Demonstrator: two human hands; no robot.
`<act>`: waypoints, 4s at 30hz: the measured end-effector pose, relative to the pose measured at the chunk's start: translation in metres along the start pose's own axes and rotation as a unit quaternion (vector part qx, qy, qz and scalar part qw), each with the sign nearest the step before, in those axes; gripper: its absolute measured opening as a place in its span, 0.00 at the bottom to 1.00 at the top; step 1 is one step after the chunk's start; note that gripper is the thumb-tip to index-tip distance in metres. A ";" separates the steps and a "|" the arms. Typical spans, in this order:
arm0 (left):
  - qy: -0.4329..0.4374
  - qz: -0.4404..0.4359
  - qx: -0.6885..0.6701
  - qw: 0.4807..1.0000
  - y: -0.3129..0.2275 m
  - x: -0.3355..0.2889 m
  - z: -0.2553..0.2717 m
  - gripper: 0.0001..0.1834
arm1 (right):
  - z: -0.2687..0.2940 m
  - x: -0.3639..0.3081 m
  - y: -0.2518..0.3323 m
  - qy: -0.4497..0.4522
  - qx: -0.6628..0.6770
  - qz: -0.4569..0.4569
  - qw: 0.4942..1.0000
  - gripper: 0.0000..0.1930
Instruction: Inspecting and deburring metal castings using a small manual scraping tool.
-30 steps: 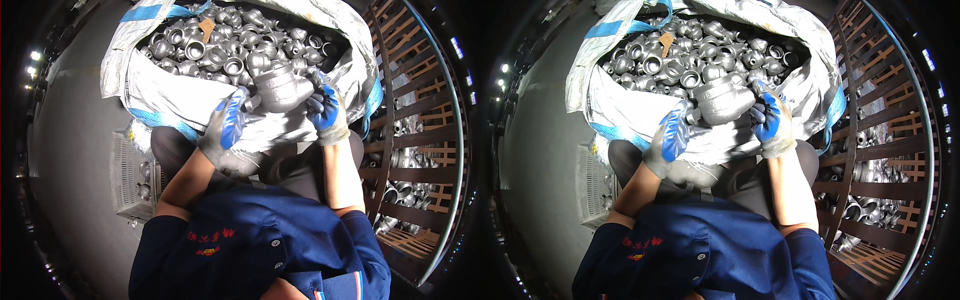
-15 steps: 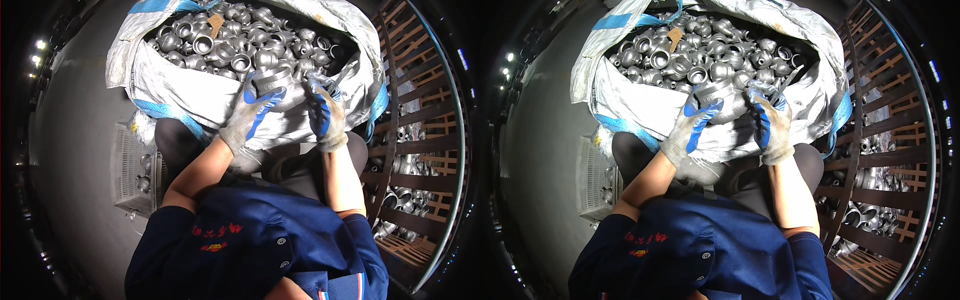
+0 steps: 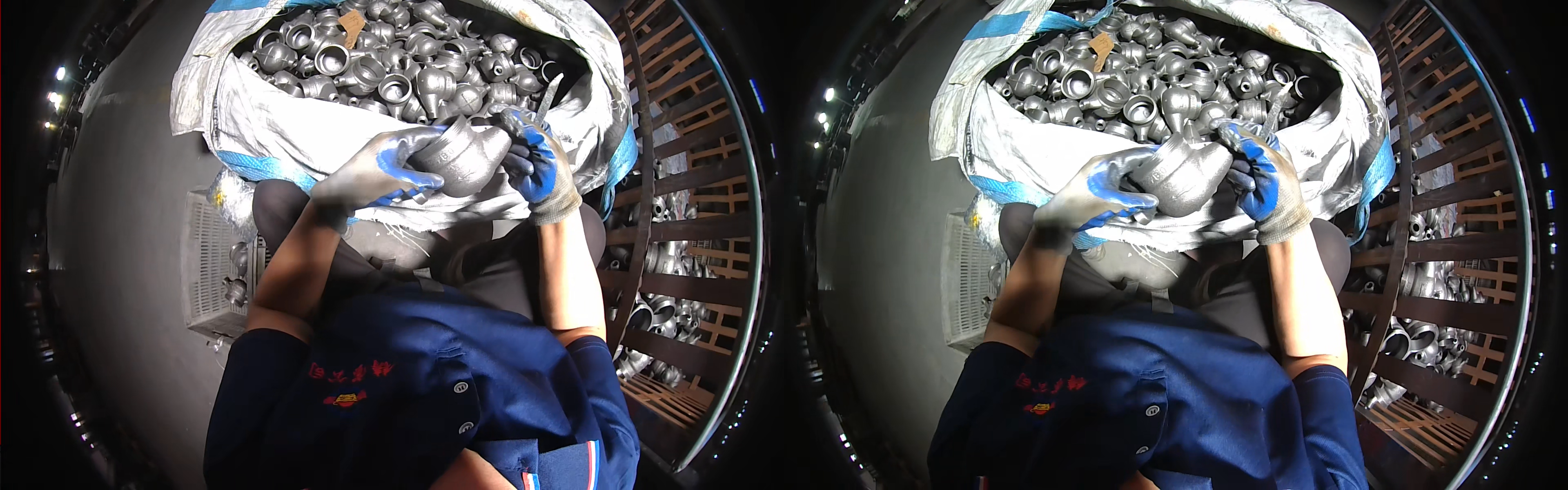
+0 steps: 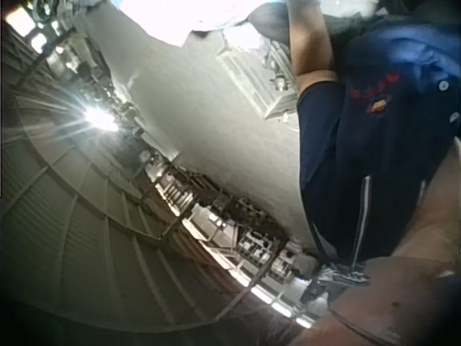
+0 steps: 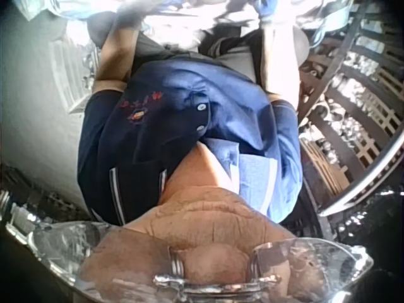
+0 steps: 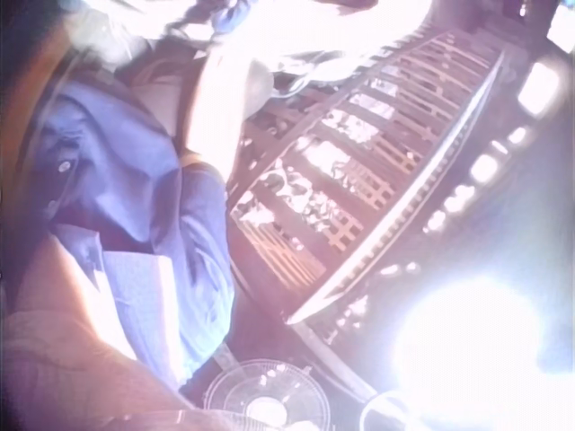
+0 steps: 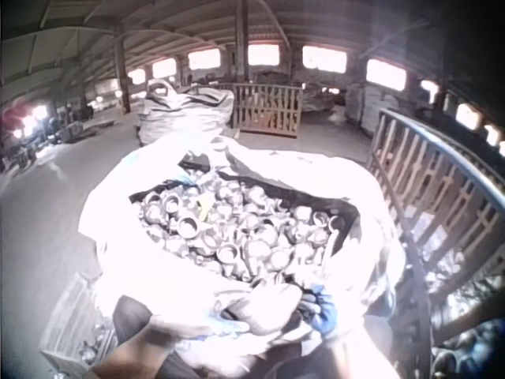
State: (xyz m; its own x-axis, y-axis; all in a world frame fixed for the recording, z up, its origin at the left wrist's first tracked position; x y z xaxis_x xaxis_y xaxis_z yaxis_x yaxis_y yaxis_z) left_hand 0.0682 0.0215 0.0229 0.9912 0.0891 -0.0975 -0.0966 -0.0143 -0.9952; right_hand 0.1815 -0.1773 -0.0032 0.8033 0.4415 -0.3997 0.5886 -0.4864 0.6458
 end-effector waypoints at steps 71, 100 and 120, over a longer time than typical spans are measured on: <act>-0.254 -0.162 -0.003 0.954 0.037 -0.054 -0.007 0.20 | -0.054 -0.091 -0.022 0.040 -0.587 0.459 0.666 0.18; -0.245 -0.003 -0.407 0.880 0.033 -0.054 -0.016 0.17 | -0.055 -0.089 -0.035 0.050 -0.743 0.467 0.477 0.27; -0.280 -0.063 -0.347 0.893 0.037 -0.049 -0.020 0.17 | -0.059 -0.086 -0.037 0.095 -0.632 0.384 0.667 0.24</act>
State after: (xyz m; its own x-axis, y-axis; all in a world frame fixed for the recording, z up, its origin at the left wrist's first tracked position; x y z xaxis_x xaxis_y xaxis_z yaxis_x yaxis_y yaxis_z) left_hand 0.0182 -0.0031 -0.0092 0.7717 0.6139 -0.1662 0.2838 -0.5662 -0.7738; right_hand 0.0855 -0.1525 0.0456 0.7268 0.5746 0.3762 -0.6324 0.3461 0.6930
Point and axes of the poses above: each hand's wrist, its own x-axis towards the middle knuckle, its own z-axis out of the back of the hand, y = z × x, the point moved 1 cm from there along x, towards the middle knuckle, and after that the axes turned 14 degrees about -y, right-handed, at the moved point
